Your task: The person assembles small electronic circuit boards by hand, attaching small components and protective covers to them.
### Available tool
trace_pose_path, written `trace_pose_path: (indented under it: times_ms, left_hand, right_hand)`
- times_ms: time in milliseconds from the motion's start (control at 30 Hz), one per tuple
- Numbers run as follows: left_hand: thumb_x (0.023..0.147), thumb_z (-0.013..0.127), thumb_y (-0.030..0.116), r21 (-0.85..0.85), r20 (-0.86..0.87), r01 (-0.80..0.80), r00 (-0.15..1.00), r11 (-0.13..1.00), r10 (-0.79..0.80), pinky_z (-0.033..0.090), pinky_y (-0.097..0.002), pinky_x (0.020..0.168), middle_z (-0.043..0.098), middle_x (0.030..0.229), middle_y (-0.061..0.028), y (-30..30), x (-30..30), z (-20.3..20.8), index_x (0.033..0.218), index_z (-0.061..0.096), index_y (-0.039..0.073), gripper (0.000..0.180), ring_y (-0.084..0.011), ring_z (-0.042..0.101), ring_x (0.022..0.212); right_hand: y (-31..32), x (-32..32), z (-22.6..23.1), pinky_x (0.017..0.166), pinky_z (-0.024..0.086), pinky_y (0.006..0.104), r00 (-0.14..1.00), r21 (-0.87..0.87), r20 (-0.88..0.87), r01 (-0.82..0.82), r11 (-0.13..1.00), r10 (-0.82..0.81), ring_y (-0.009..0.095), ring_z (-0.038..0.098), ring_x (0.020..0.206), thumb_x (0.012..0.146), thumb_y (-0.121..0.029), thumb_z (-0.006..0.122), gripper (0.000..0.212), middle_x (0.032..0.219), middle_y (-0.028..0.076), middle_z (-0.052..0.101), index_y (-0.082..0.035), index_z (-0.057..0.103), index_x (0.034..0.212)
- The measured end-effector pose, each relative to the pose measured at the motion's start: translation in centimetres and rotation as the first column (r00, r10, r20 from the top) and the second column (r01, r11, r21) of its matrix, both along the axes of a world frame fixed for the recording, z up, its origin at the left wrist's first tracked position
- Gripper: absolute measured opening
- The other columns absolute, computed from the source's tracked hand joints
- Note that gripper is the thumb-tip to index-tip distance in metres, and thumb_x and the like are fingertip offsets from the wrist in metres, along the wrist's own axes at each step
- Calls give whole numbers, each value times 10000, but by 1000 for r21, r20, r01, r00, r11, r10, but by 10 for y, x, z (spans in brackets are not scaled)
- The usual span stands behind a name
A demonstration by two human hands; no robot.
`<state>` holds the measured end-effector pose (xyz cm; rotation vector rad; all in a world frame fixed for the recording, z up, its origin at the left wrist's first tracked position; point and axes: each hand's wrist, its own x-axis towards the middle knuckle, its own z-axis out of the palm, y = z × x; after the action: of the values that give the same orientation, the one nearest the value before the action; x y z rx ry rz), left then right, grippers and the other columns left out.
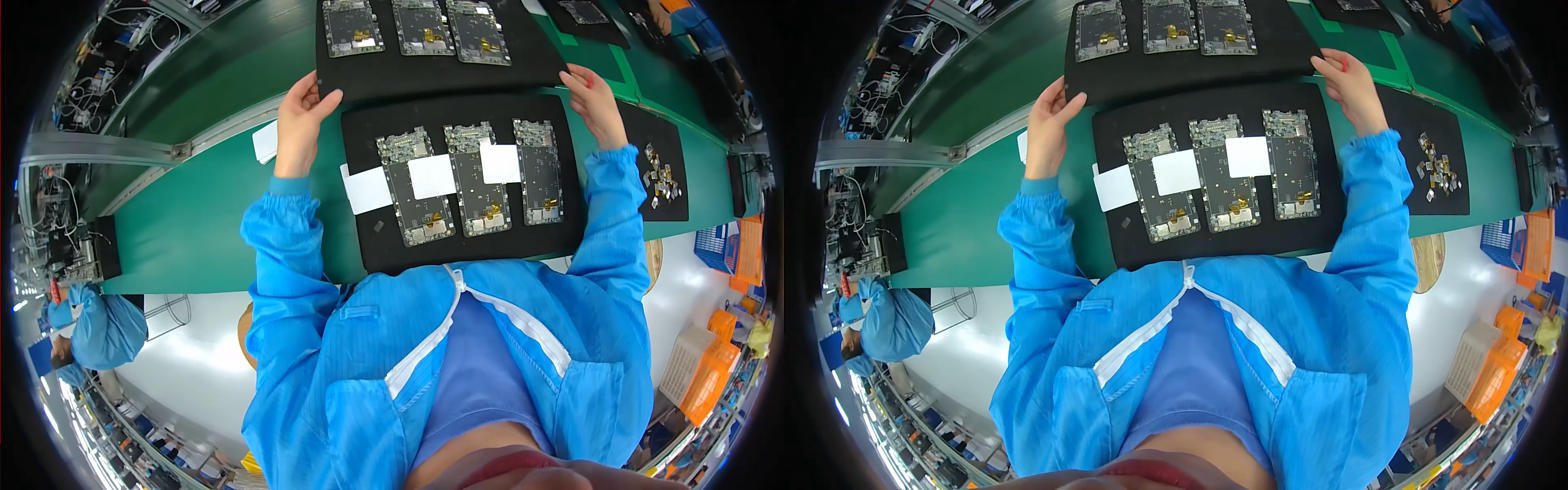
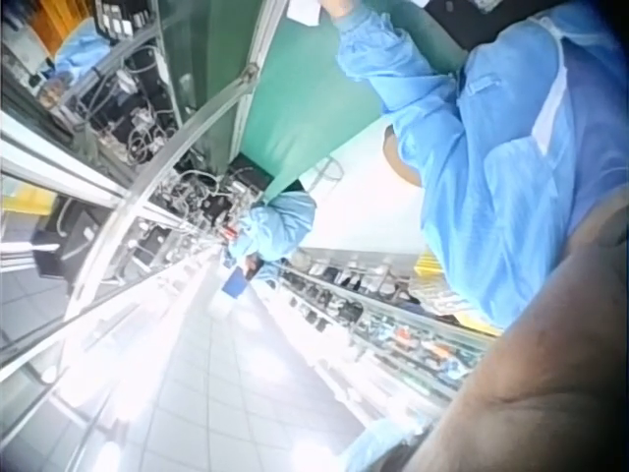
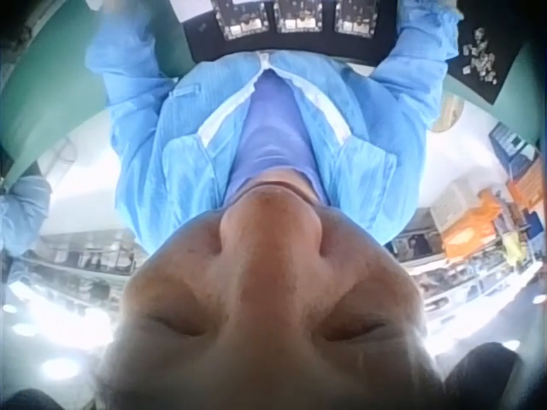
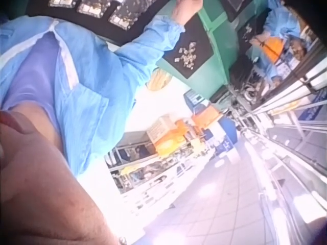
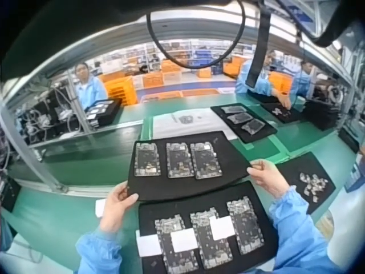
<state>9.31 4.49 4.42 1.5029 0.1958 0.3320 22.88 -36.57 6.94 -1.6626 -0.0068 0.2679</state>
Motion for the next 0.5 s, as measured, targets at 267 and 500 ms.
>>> trace_pose_path:
  times_ms: [267, 500]
  left_hand:
    - [687, 792, 58, 198, -150, 107, 986, 974, -77, 427, -261, 836, 515, 959, -17, -38, -152, 13, 1188, 493, 4, 586, -116, 479, 874]
    - [678, 805, 80, 360, -211, 150, 974, 921, -76, 468, -281, 749, 508, 945, -65, -61, -213, -14, 1129, 529, 9, 534, -154, 533, 840]
  right_hand:
    - [-79, -139, 12, 551, 296, 144, 986, 24, -26, -164, 986, 165, 1, 375, 644, 701, -118, 776, 742, 1053, -16, 584, 23, 423, 1338]
    - [-105, -190, -9, 540, 296, 137, 957, -56, -208, -220, 974, 204, 7, 327, 610, 665, -33, 791, 738, 1127, 4, 585, 43, 440, 1309]
